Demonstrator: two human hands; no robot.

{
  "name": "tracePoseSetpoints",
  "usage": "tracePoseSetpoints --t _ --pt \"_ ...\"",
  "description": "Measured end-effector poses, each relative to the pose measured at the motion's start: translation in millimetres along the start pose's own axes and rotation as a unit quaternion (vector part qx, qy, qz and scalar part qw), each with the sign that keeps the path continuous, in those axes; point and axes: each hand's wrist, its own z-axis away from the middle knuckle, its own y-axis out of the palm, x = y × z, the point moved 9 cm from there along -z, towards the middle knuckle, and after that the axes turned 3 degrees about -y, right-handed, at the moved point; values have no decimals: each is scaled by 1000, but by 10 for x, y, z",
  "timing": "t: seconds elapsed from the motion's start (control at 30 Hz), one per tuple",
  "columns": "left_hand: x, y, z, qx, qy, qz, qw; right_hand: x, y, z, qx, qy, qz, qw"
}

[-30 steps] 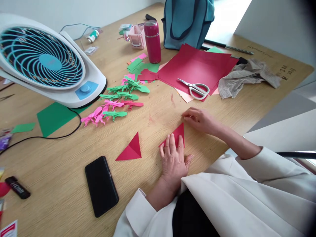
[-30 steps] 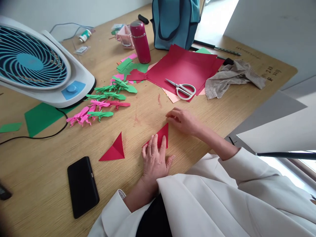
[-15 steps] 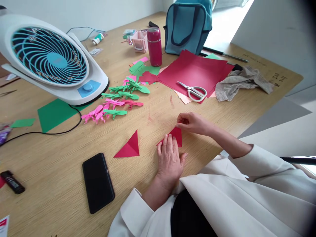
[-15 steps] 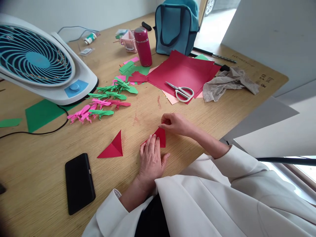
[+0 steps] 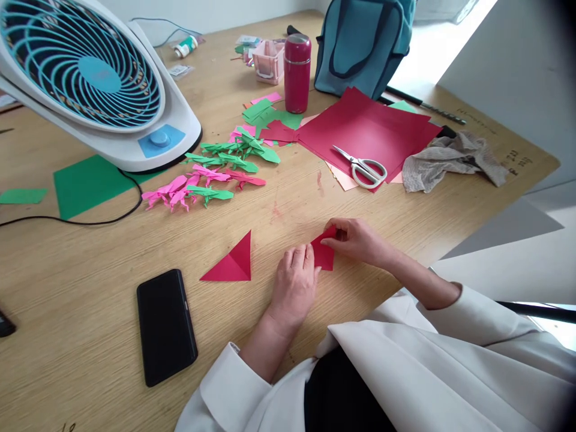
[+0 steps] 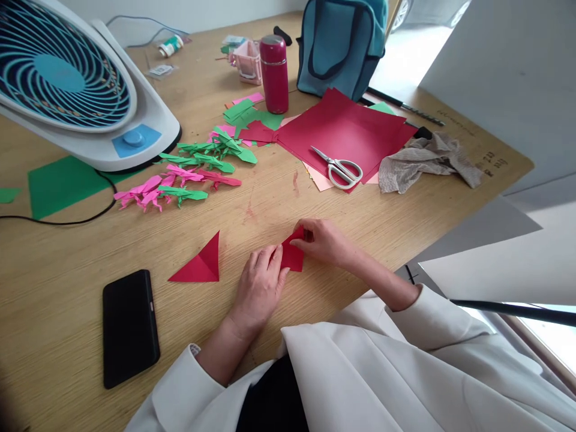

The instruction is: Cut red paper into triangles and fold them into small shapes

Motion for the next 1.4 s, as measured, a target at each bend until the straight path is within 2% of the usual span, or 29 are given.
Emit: tracePoseSetpoints --t 0.23,0.47,0.6,1.07,1.4 --pt "-22 32 -28 22 13 -37 999 65 21 8 -14 -53 49 997" --pt "-25 11 -86 12 12 -76 997 137 32 -26 -25 -120 77 990" --pt "-32 -3 -115 8 23 -92 995 199 66 -102 -8 -152 93 984" --pt "5 -28 -97 -27 30 -71 997 195 96 -154 15 -191 87 978" --pt "86 -40 -161 -12 5 -76 997 184 69 -167 -5 -198 101 975"
